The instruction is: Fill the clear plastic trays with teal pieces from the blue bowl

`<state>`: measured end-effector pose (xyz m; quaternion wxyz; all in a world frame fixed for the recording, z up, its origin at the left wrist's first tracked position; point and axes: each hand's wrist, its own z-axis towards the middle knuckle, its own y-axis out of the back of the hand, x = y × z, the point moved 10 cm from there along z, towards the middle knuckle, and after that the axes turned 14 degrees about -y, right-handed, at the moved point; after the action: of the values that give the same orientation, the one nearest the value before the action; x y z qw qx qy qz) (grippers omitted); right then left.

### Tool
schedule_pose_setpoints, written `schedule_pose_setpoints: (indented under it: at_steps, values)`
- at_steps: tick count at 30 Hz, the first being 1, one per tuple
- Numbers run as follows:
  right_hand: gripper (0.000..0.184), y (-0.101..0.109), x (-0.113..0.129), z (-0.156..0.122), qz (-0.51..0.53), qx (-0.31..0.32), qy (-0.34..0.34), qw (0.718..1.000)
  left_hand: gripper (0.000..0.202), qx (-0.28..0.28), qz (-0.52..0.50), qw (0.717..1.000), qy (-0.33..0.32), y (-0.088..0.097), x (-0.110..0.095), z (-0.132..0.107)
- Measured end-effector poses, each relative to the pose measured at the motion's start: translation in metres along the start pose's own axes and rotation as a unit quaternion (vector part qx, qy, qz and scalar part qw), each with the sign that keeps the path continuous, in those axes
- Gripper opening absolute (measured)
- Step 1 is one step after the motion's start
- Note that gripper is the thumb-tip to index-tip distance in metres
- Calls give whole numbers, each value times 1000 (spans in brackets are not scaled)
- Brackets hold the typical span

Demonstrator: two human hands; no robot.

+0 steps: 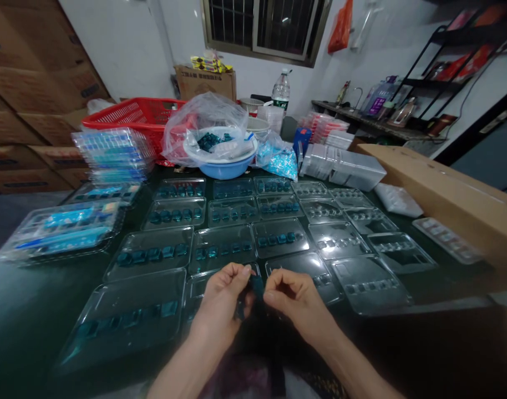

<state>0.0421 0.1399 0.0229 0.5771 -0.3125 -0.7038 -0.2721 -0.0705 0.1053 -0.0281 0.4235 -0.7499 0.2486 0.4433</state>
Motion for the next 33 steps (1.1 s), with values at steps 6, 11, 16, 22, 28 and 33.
schedule_pose_setpoints:
  at_steps: [6,11,16,22,28,33]
  values:
    - [3,24,21,-11,-12,-94,62,994,16,-12,-51,998,-20,4,-22,9]
    - [22,3,31,-12,-150,-142,161,965,18,11,-40,999,26,-15,0,-8]
    - [12,-8,28,-15,-242,-161,205,935,14,-5,-63,997,40,-15,11,-12]
    - [3,-6,22,-6,-274,-135,139,942,20,19,-39,999,27,-20,16,-12]
    - [22,0,12,-1,-157,-79,68,982,22,54,-20,998,20,-26,17,-12]
    - [20,4,0,-3,-37,-42,17,998,22,65,4,998,3,-37,6,-16]
